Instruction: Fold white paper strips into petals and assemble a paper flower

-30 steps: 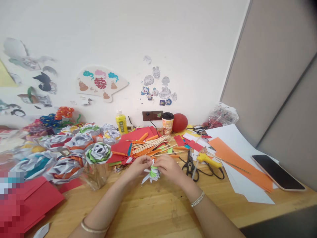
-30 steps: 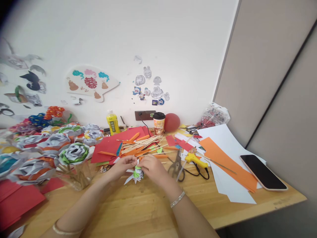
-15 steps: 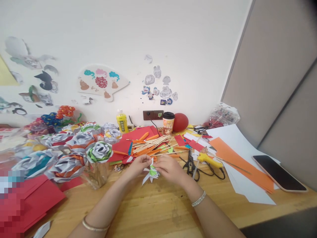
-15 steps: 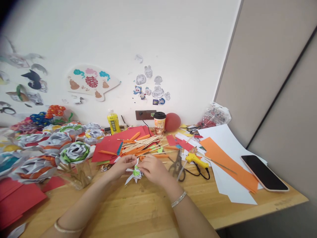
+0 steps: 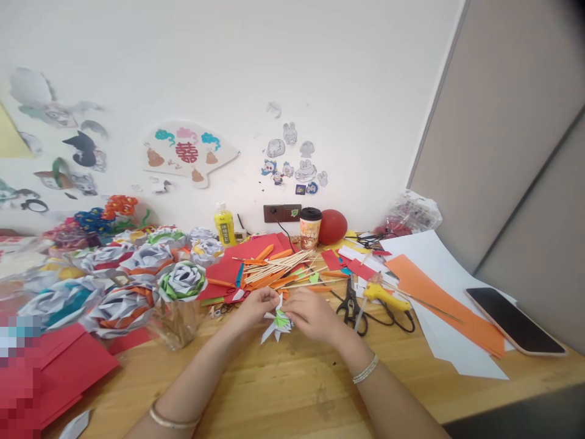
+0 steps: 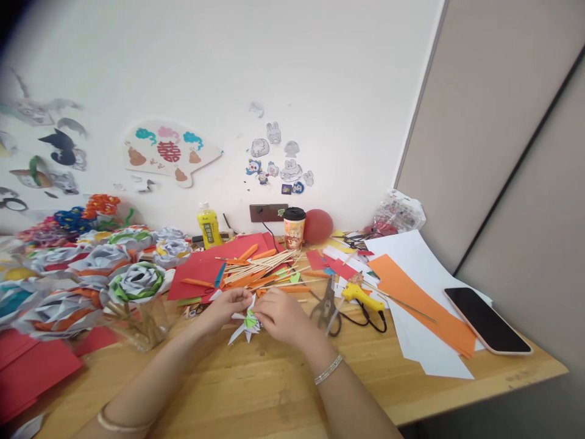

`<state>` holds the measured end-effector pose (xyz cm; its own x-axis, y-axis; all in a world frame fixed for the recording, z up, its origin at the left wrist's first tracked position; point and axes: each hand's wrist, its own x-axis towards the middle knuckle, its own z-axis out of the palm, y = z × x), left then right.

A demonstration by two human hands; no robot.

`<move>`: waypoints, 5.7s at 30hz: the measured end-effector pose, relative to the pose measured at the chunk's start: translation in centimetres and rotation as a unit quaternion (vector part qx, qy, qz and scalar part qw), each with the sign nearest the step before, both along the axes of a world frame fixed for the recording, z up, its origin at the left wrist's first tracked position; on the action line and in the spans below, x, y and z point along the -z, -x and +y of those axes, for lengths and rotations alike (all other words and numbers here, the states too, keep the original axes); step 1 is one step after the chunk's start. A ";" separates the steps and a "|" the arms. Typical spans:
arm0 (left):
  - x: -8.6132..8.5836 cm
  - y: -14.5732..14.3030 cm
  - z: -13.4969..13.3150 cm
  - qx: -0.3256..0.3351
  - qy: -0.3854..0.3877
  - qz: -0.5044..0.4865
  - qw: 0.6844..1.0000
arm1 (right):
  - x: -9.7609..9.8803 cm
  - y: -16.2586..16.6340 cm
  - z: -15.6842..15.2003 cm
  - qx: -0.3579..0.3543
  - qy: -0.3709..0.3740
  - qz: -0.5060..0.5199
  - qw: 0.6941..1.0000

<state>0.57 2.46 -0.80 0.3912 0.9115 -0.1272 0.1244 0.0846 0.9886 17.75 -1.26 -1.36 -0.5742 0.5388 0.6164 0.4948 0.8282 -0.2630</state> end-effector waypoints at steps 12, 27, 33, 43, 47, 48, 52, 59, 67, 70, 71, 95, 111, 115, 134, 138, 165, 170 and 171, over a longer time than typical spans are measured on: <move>0.4 0.3 0.7 0.009 -0.047 -0.021 0.999 | -0.1 0.4 -0.6 0.019 0.030 0.018 0.999; 0.4 0.0 0.5 -0.036 -0.065 -0.064 0.995 | 0.4 0.9 -0.6 0.066 0.021 0.112 0.991; 0.2 -0.1 0.3 -0.060 -0.071 -0.066 0.994 | 0.8 1.2 -0.3 0.064 0.046 0.162 0.984; -0.1 0.1 0.4 -0.066 -0.083 -0.054 0.993 | 0.6 1.0 -0.3 0.053 0.051 0.187 0.980; -0.2 0.2 0.5 -0.044 -0.106 -0.065 0.991 | 0.7 0.8 -0.1 0.059 0.049 0.196 0.978; -0.3 0.2 0.4 -0.041 -0.111 -0.066 0.991 | 0.7 0.7 -0.1 0.058 0.043 0.193 0.979; -0.3 0.0 0.3 -0.031 -0.109 -0.066 0.991 | 0.3 0.4 -0.3 0.046 0.020 0.148 0.988; -0.4 0.3 0.4 0.011 -0.120 -0.040 0.992 | -0.1 0.5 -0.8 0.055 0.024 0.095 0.994; -0.3 -0.1 0.1 0.017 -0.110 -0.007 0.994 | -0.1 0.7 -0.9 0.037 0.006 0.039 0.999; -0.4 -0.2 0.0 0.020 -0.111 -0.004 0.994 | -0.3 0.8 -1.0 0.051 0.006 0.035 0.998; -0.3 -0.1 0.1 0.018 -0.106 -0.007 0.994 | -0.3 0.9 -1.1 0.053 0.007 0.036 0.998; -0.7 0.0 -0.8 0.050 0.033 -0.045 0.997 | 1.5 0.7 1.4 0.055 0.393 0.307 0.865; -1.0 -1.4 -2.1 0.057 -0.225 0.174 0.957 | 4.6 -0.6 3.9 0.302 0.269 0.411 0.817; -0.1 -2.0 -2.2 -0.009 -0.312 0.202 0.928 | 4.8 0.1 3.9 0.283 0.246 0.414 0.829; -0.3 -0.5 -1.5 -0.101 -0.667 0.288 0.680 | 1.5 0.8 1.0 0.090 -0.033 0.194 0.976; 0.0 -0.4 -1.0 -0.122 -0.636 0.283 0.707 | 1.8 1.0 0.9 0.103 -0.041 0.193 0.975; 1.0 -0.4 -0.7 -0.123 -0.622 0.266 0.726 | 1.4 1.9 0.0 0.182 -0.043 0.179 0.966; 0.8 -0.6 -0.9 -0.146 -0.627 0.268 0.716 | 1.5 2.6 -0.3 0.191 -0.064 0.160 0.966; 0.7 -0.6 -1.0 -0.149 -0.628 0.266 0.716 | 1.6 2.7 -0.3 0.197 -0.066 0.158 0.965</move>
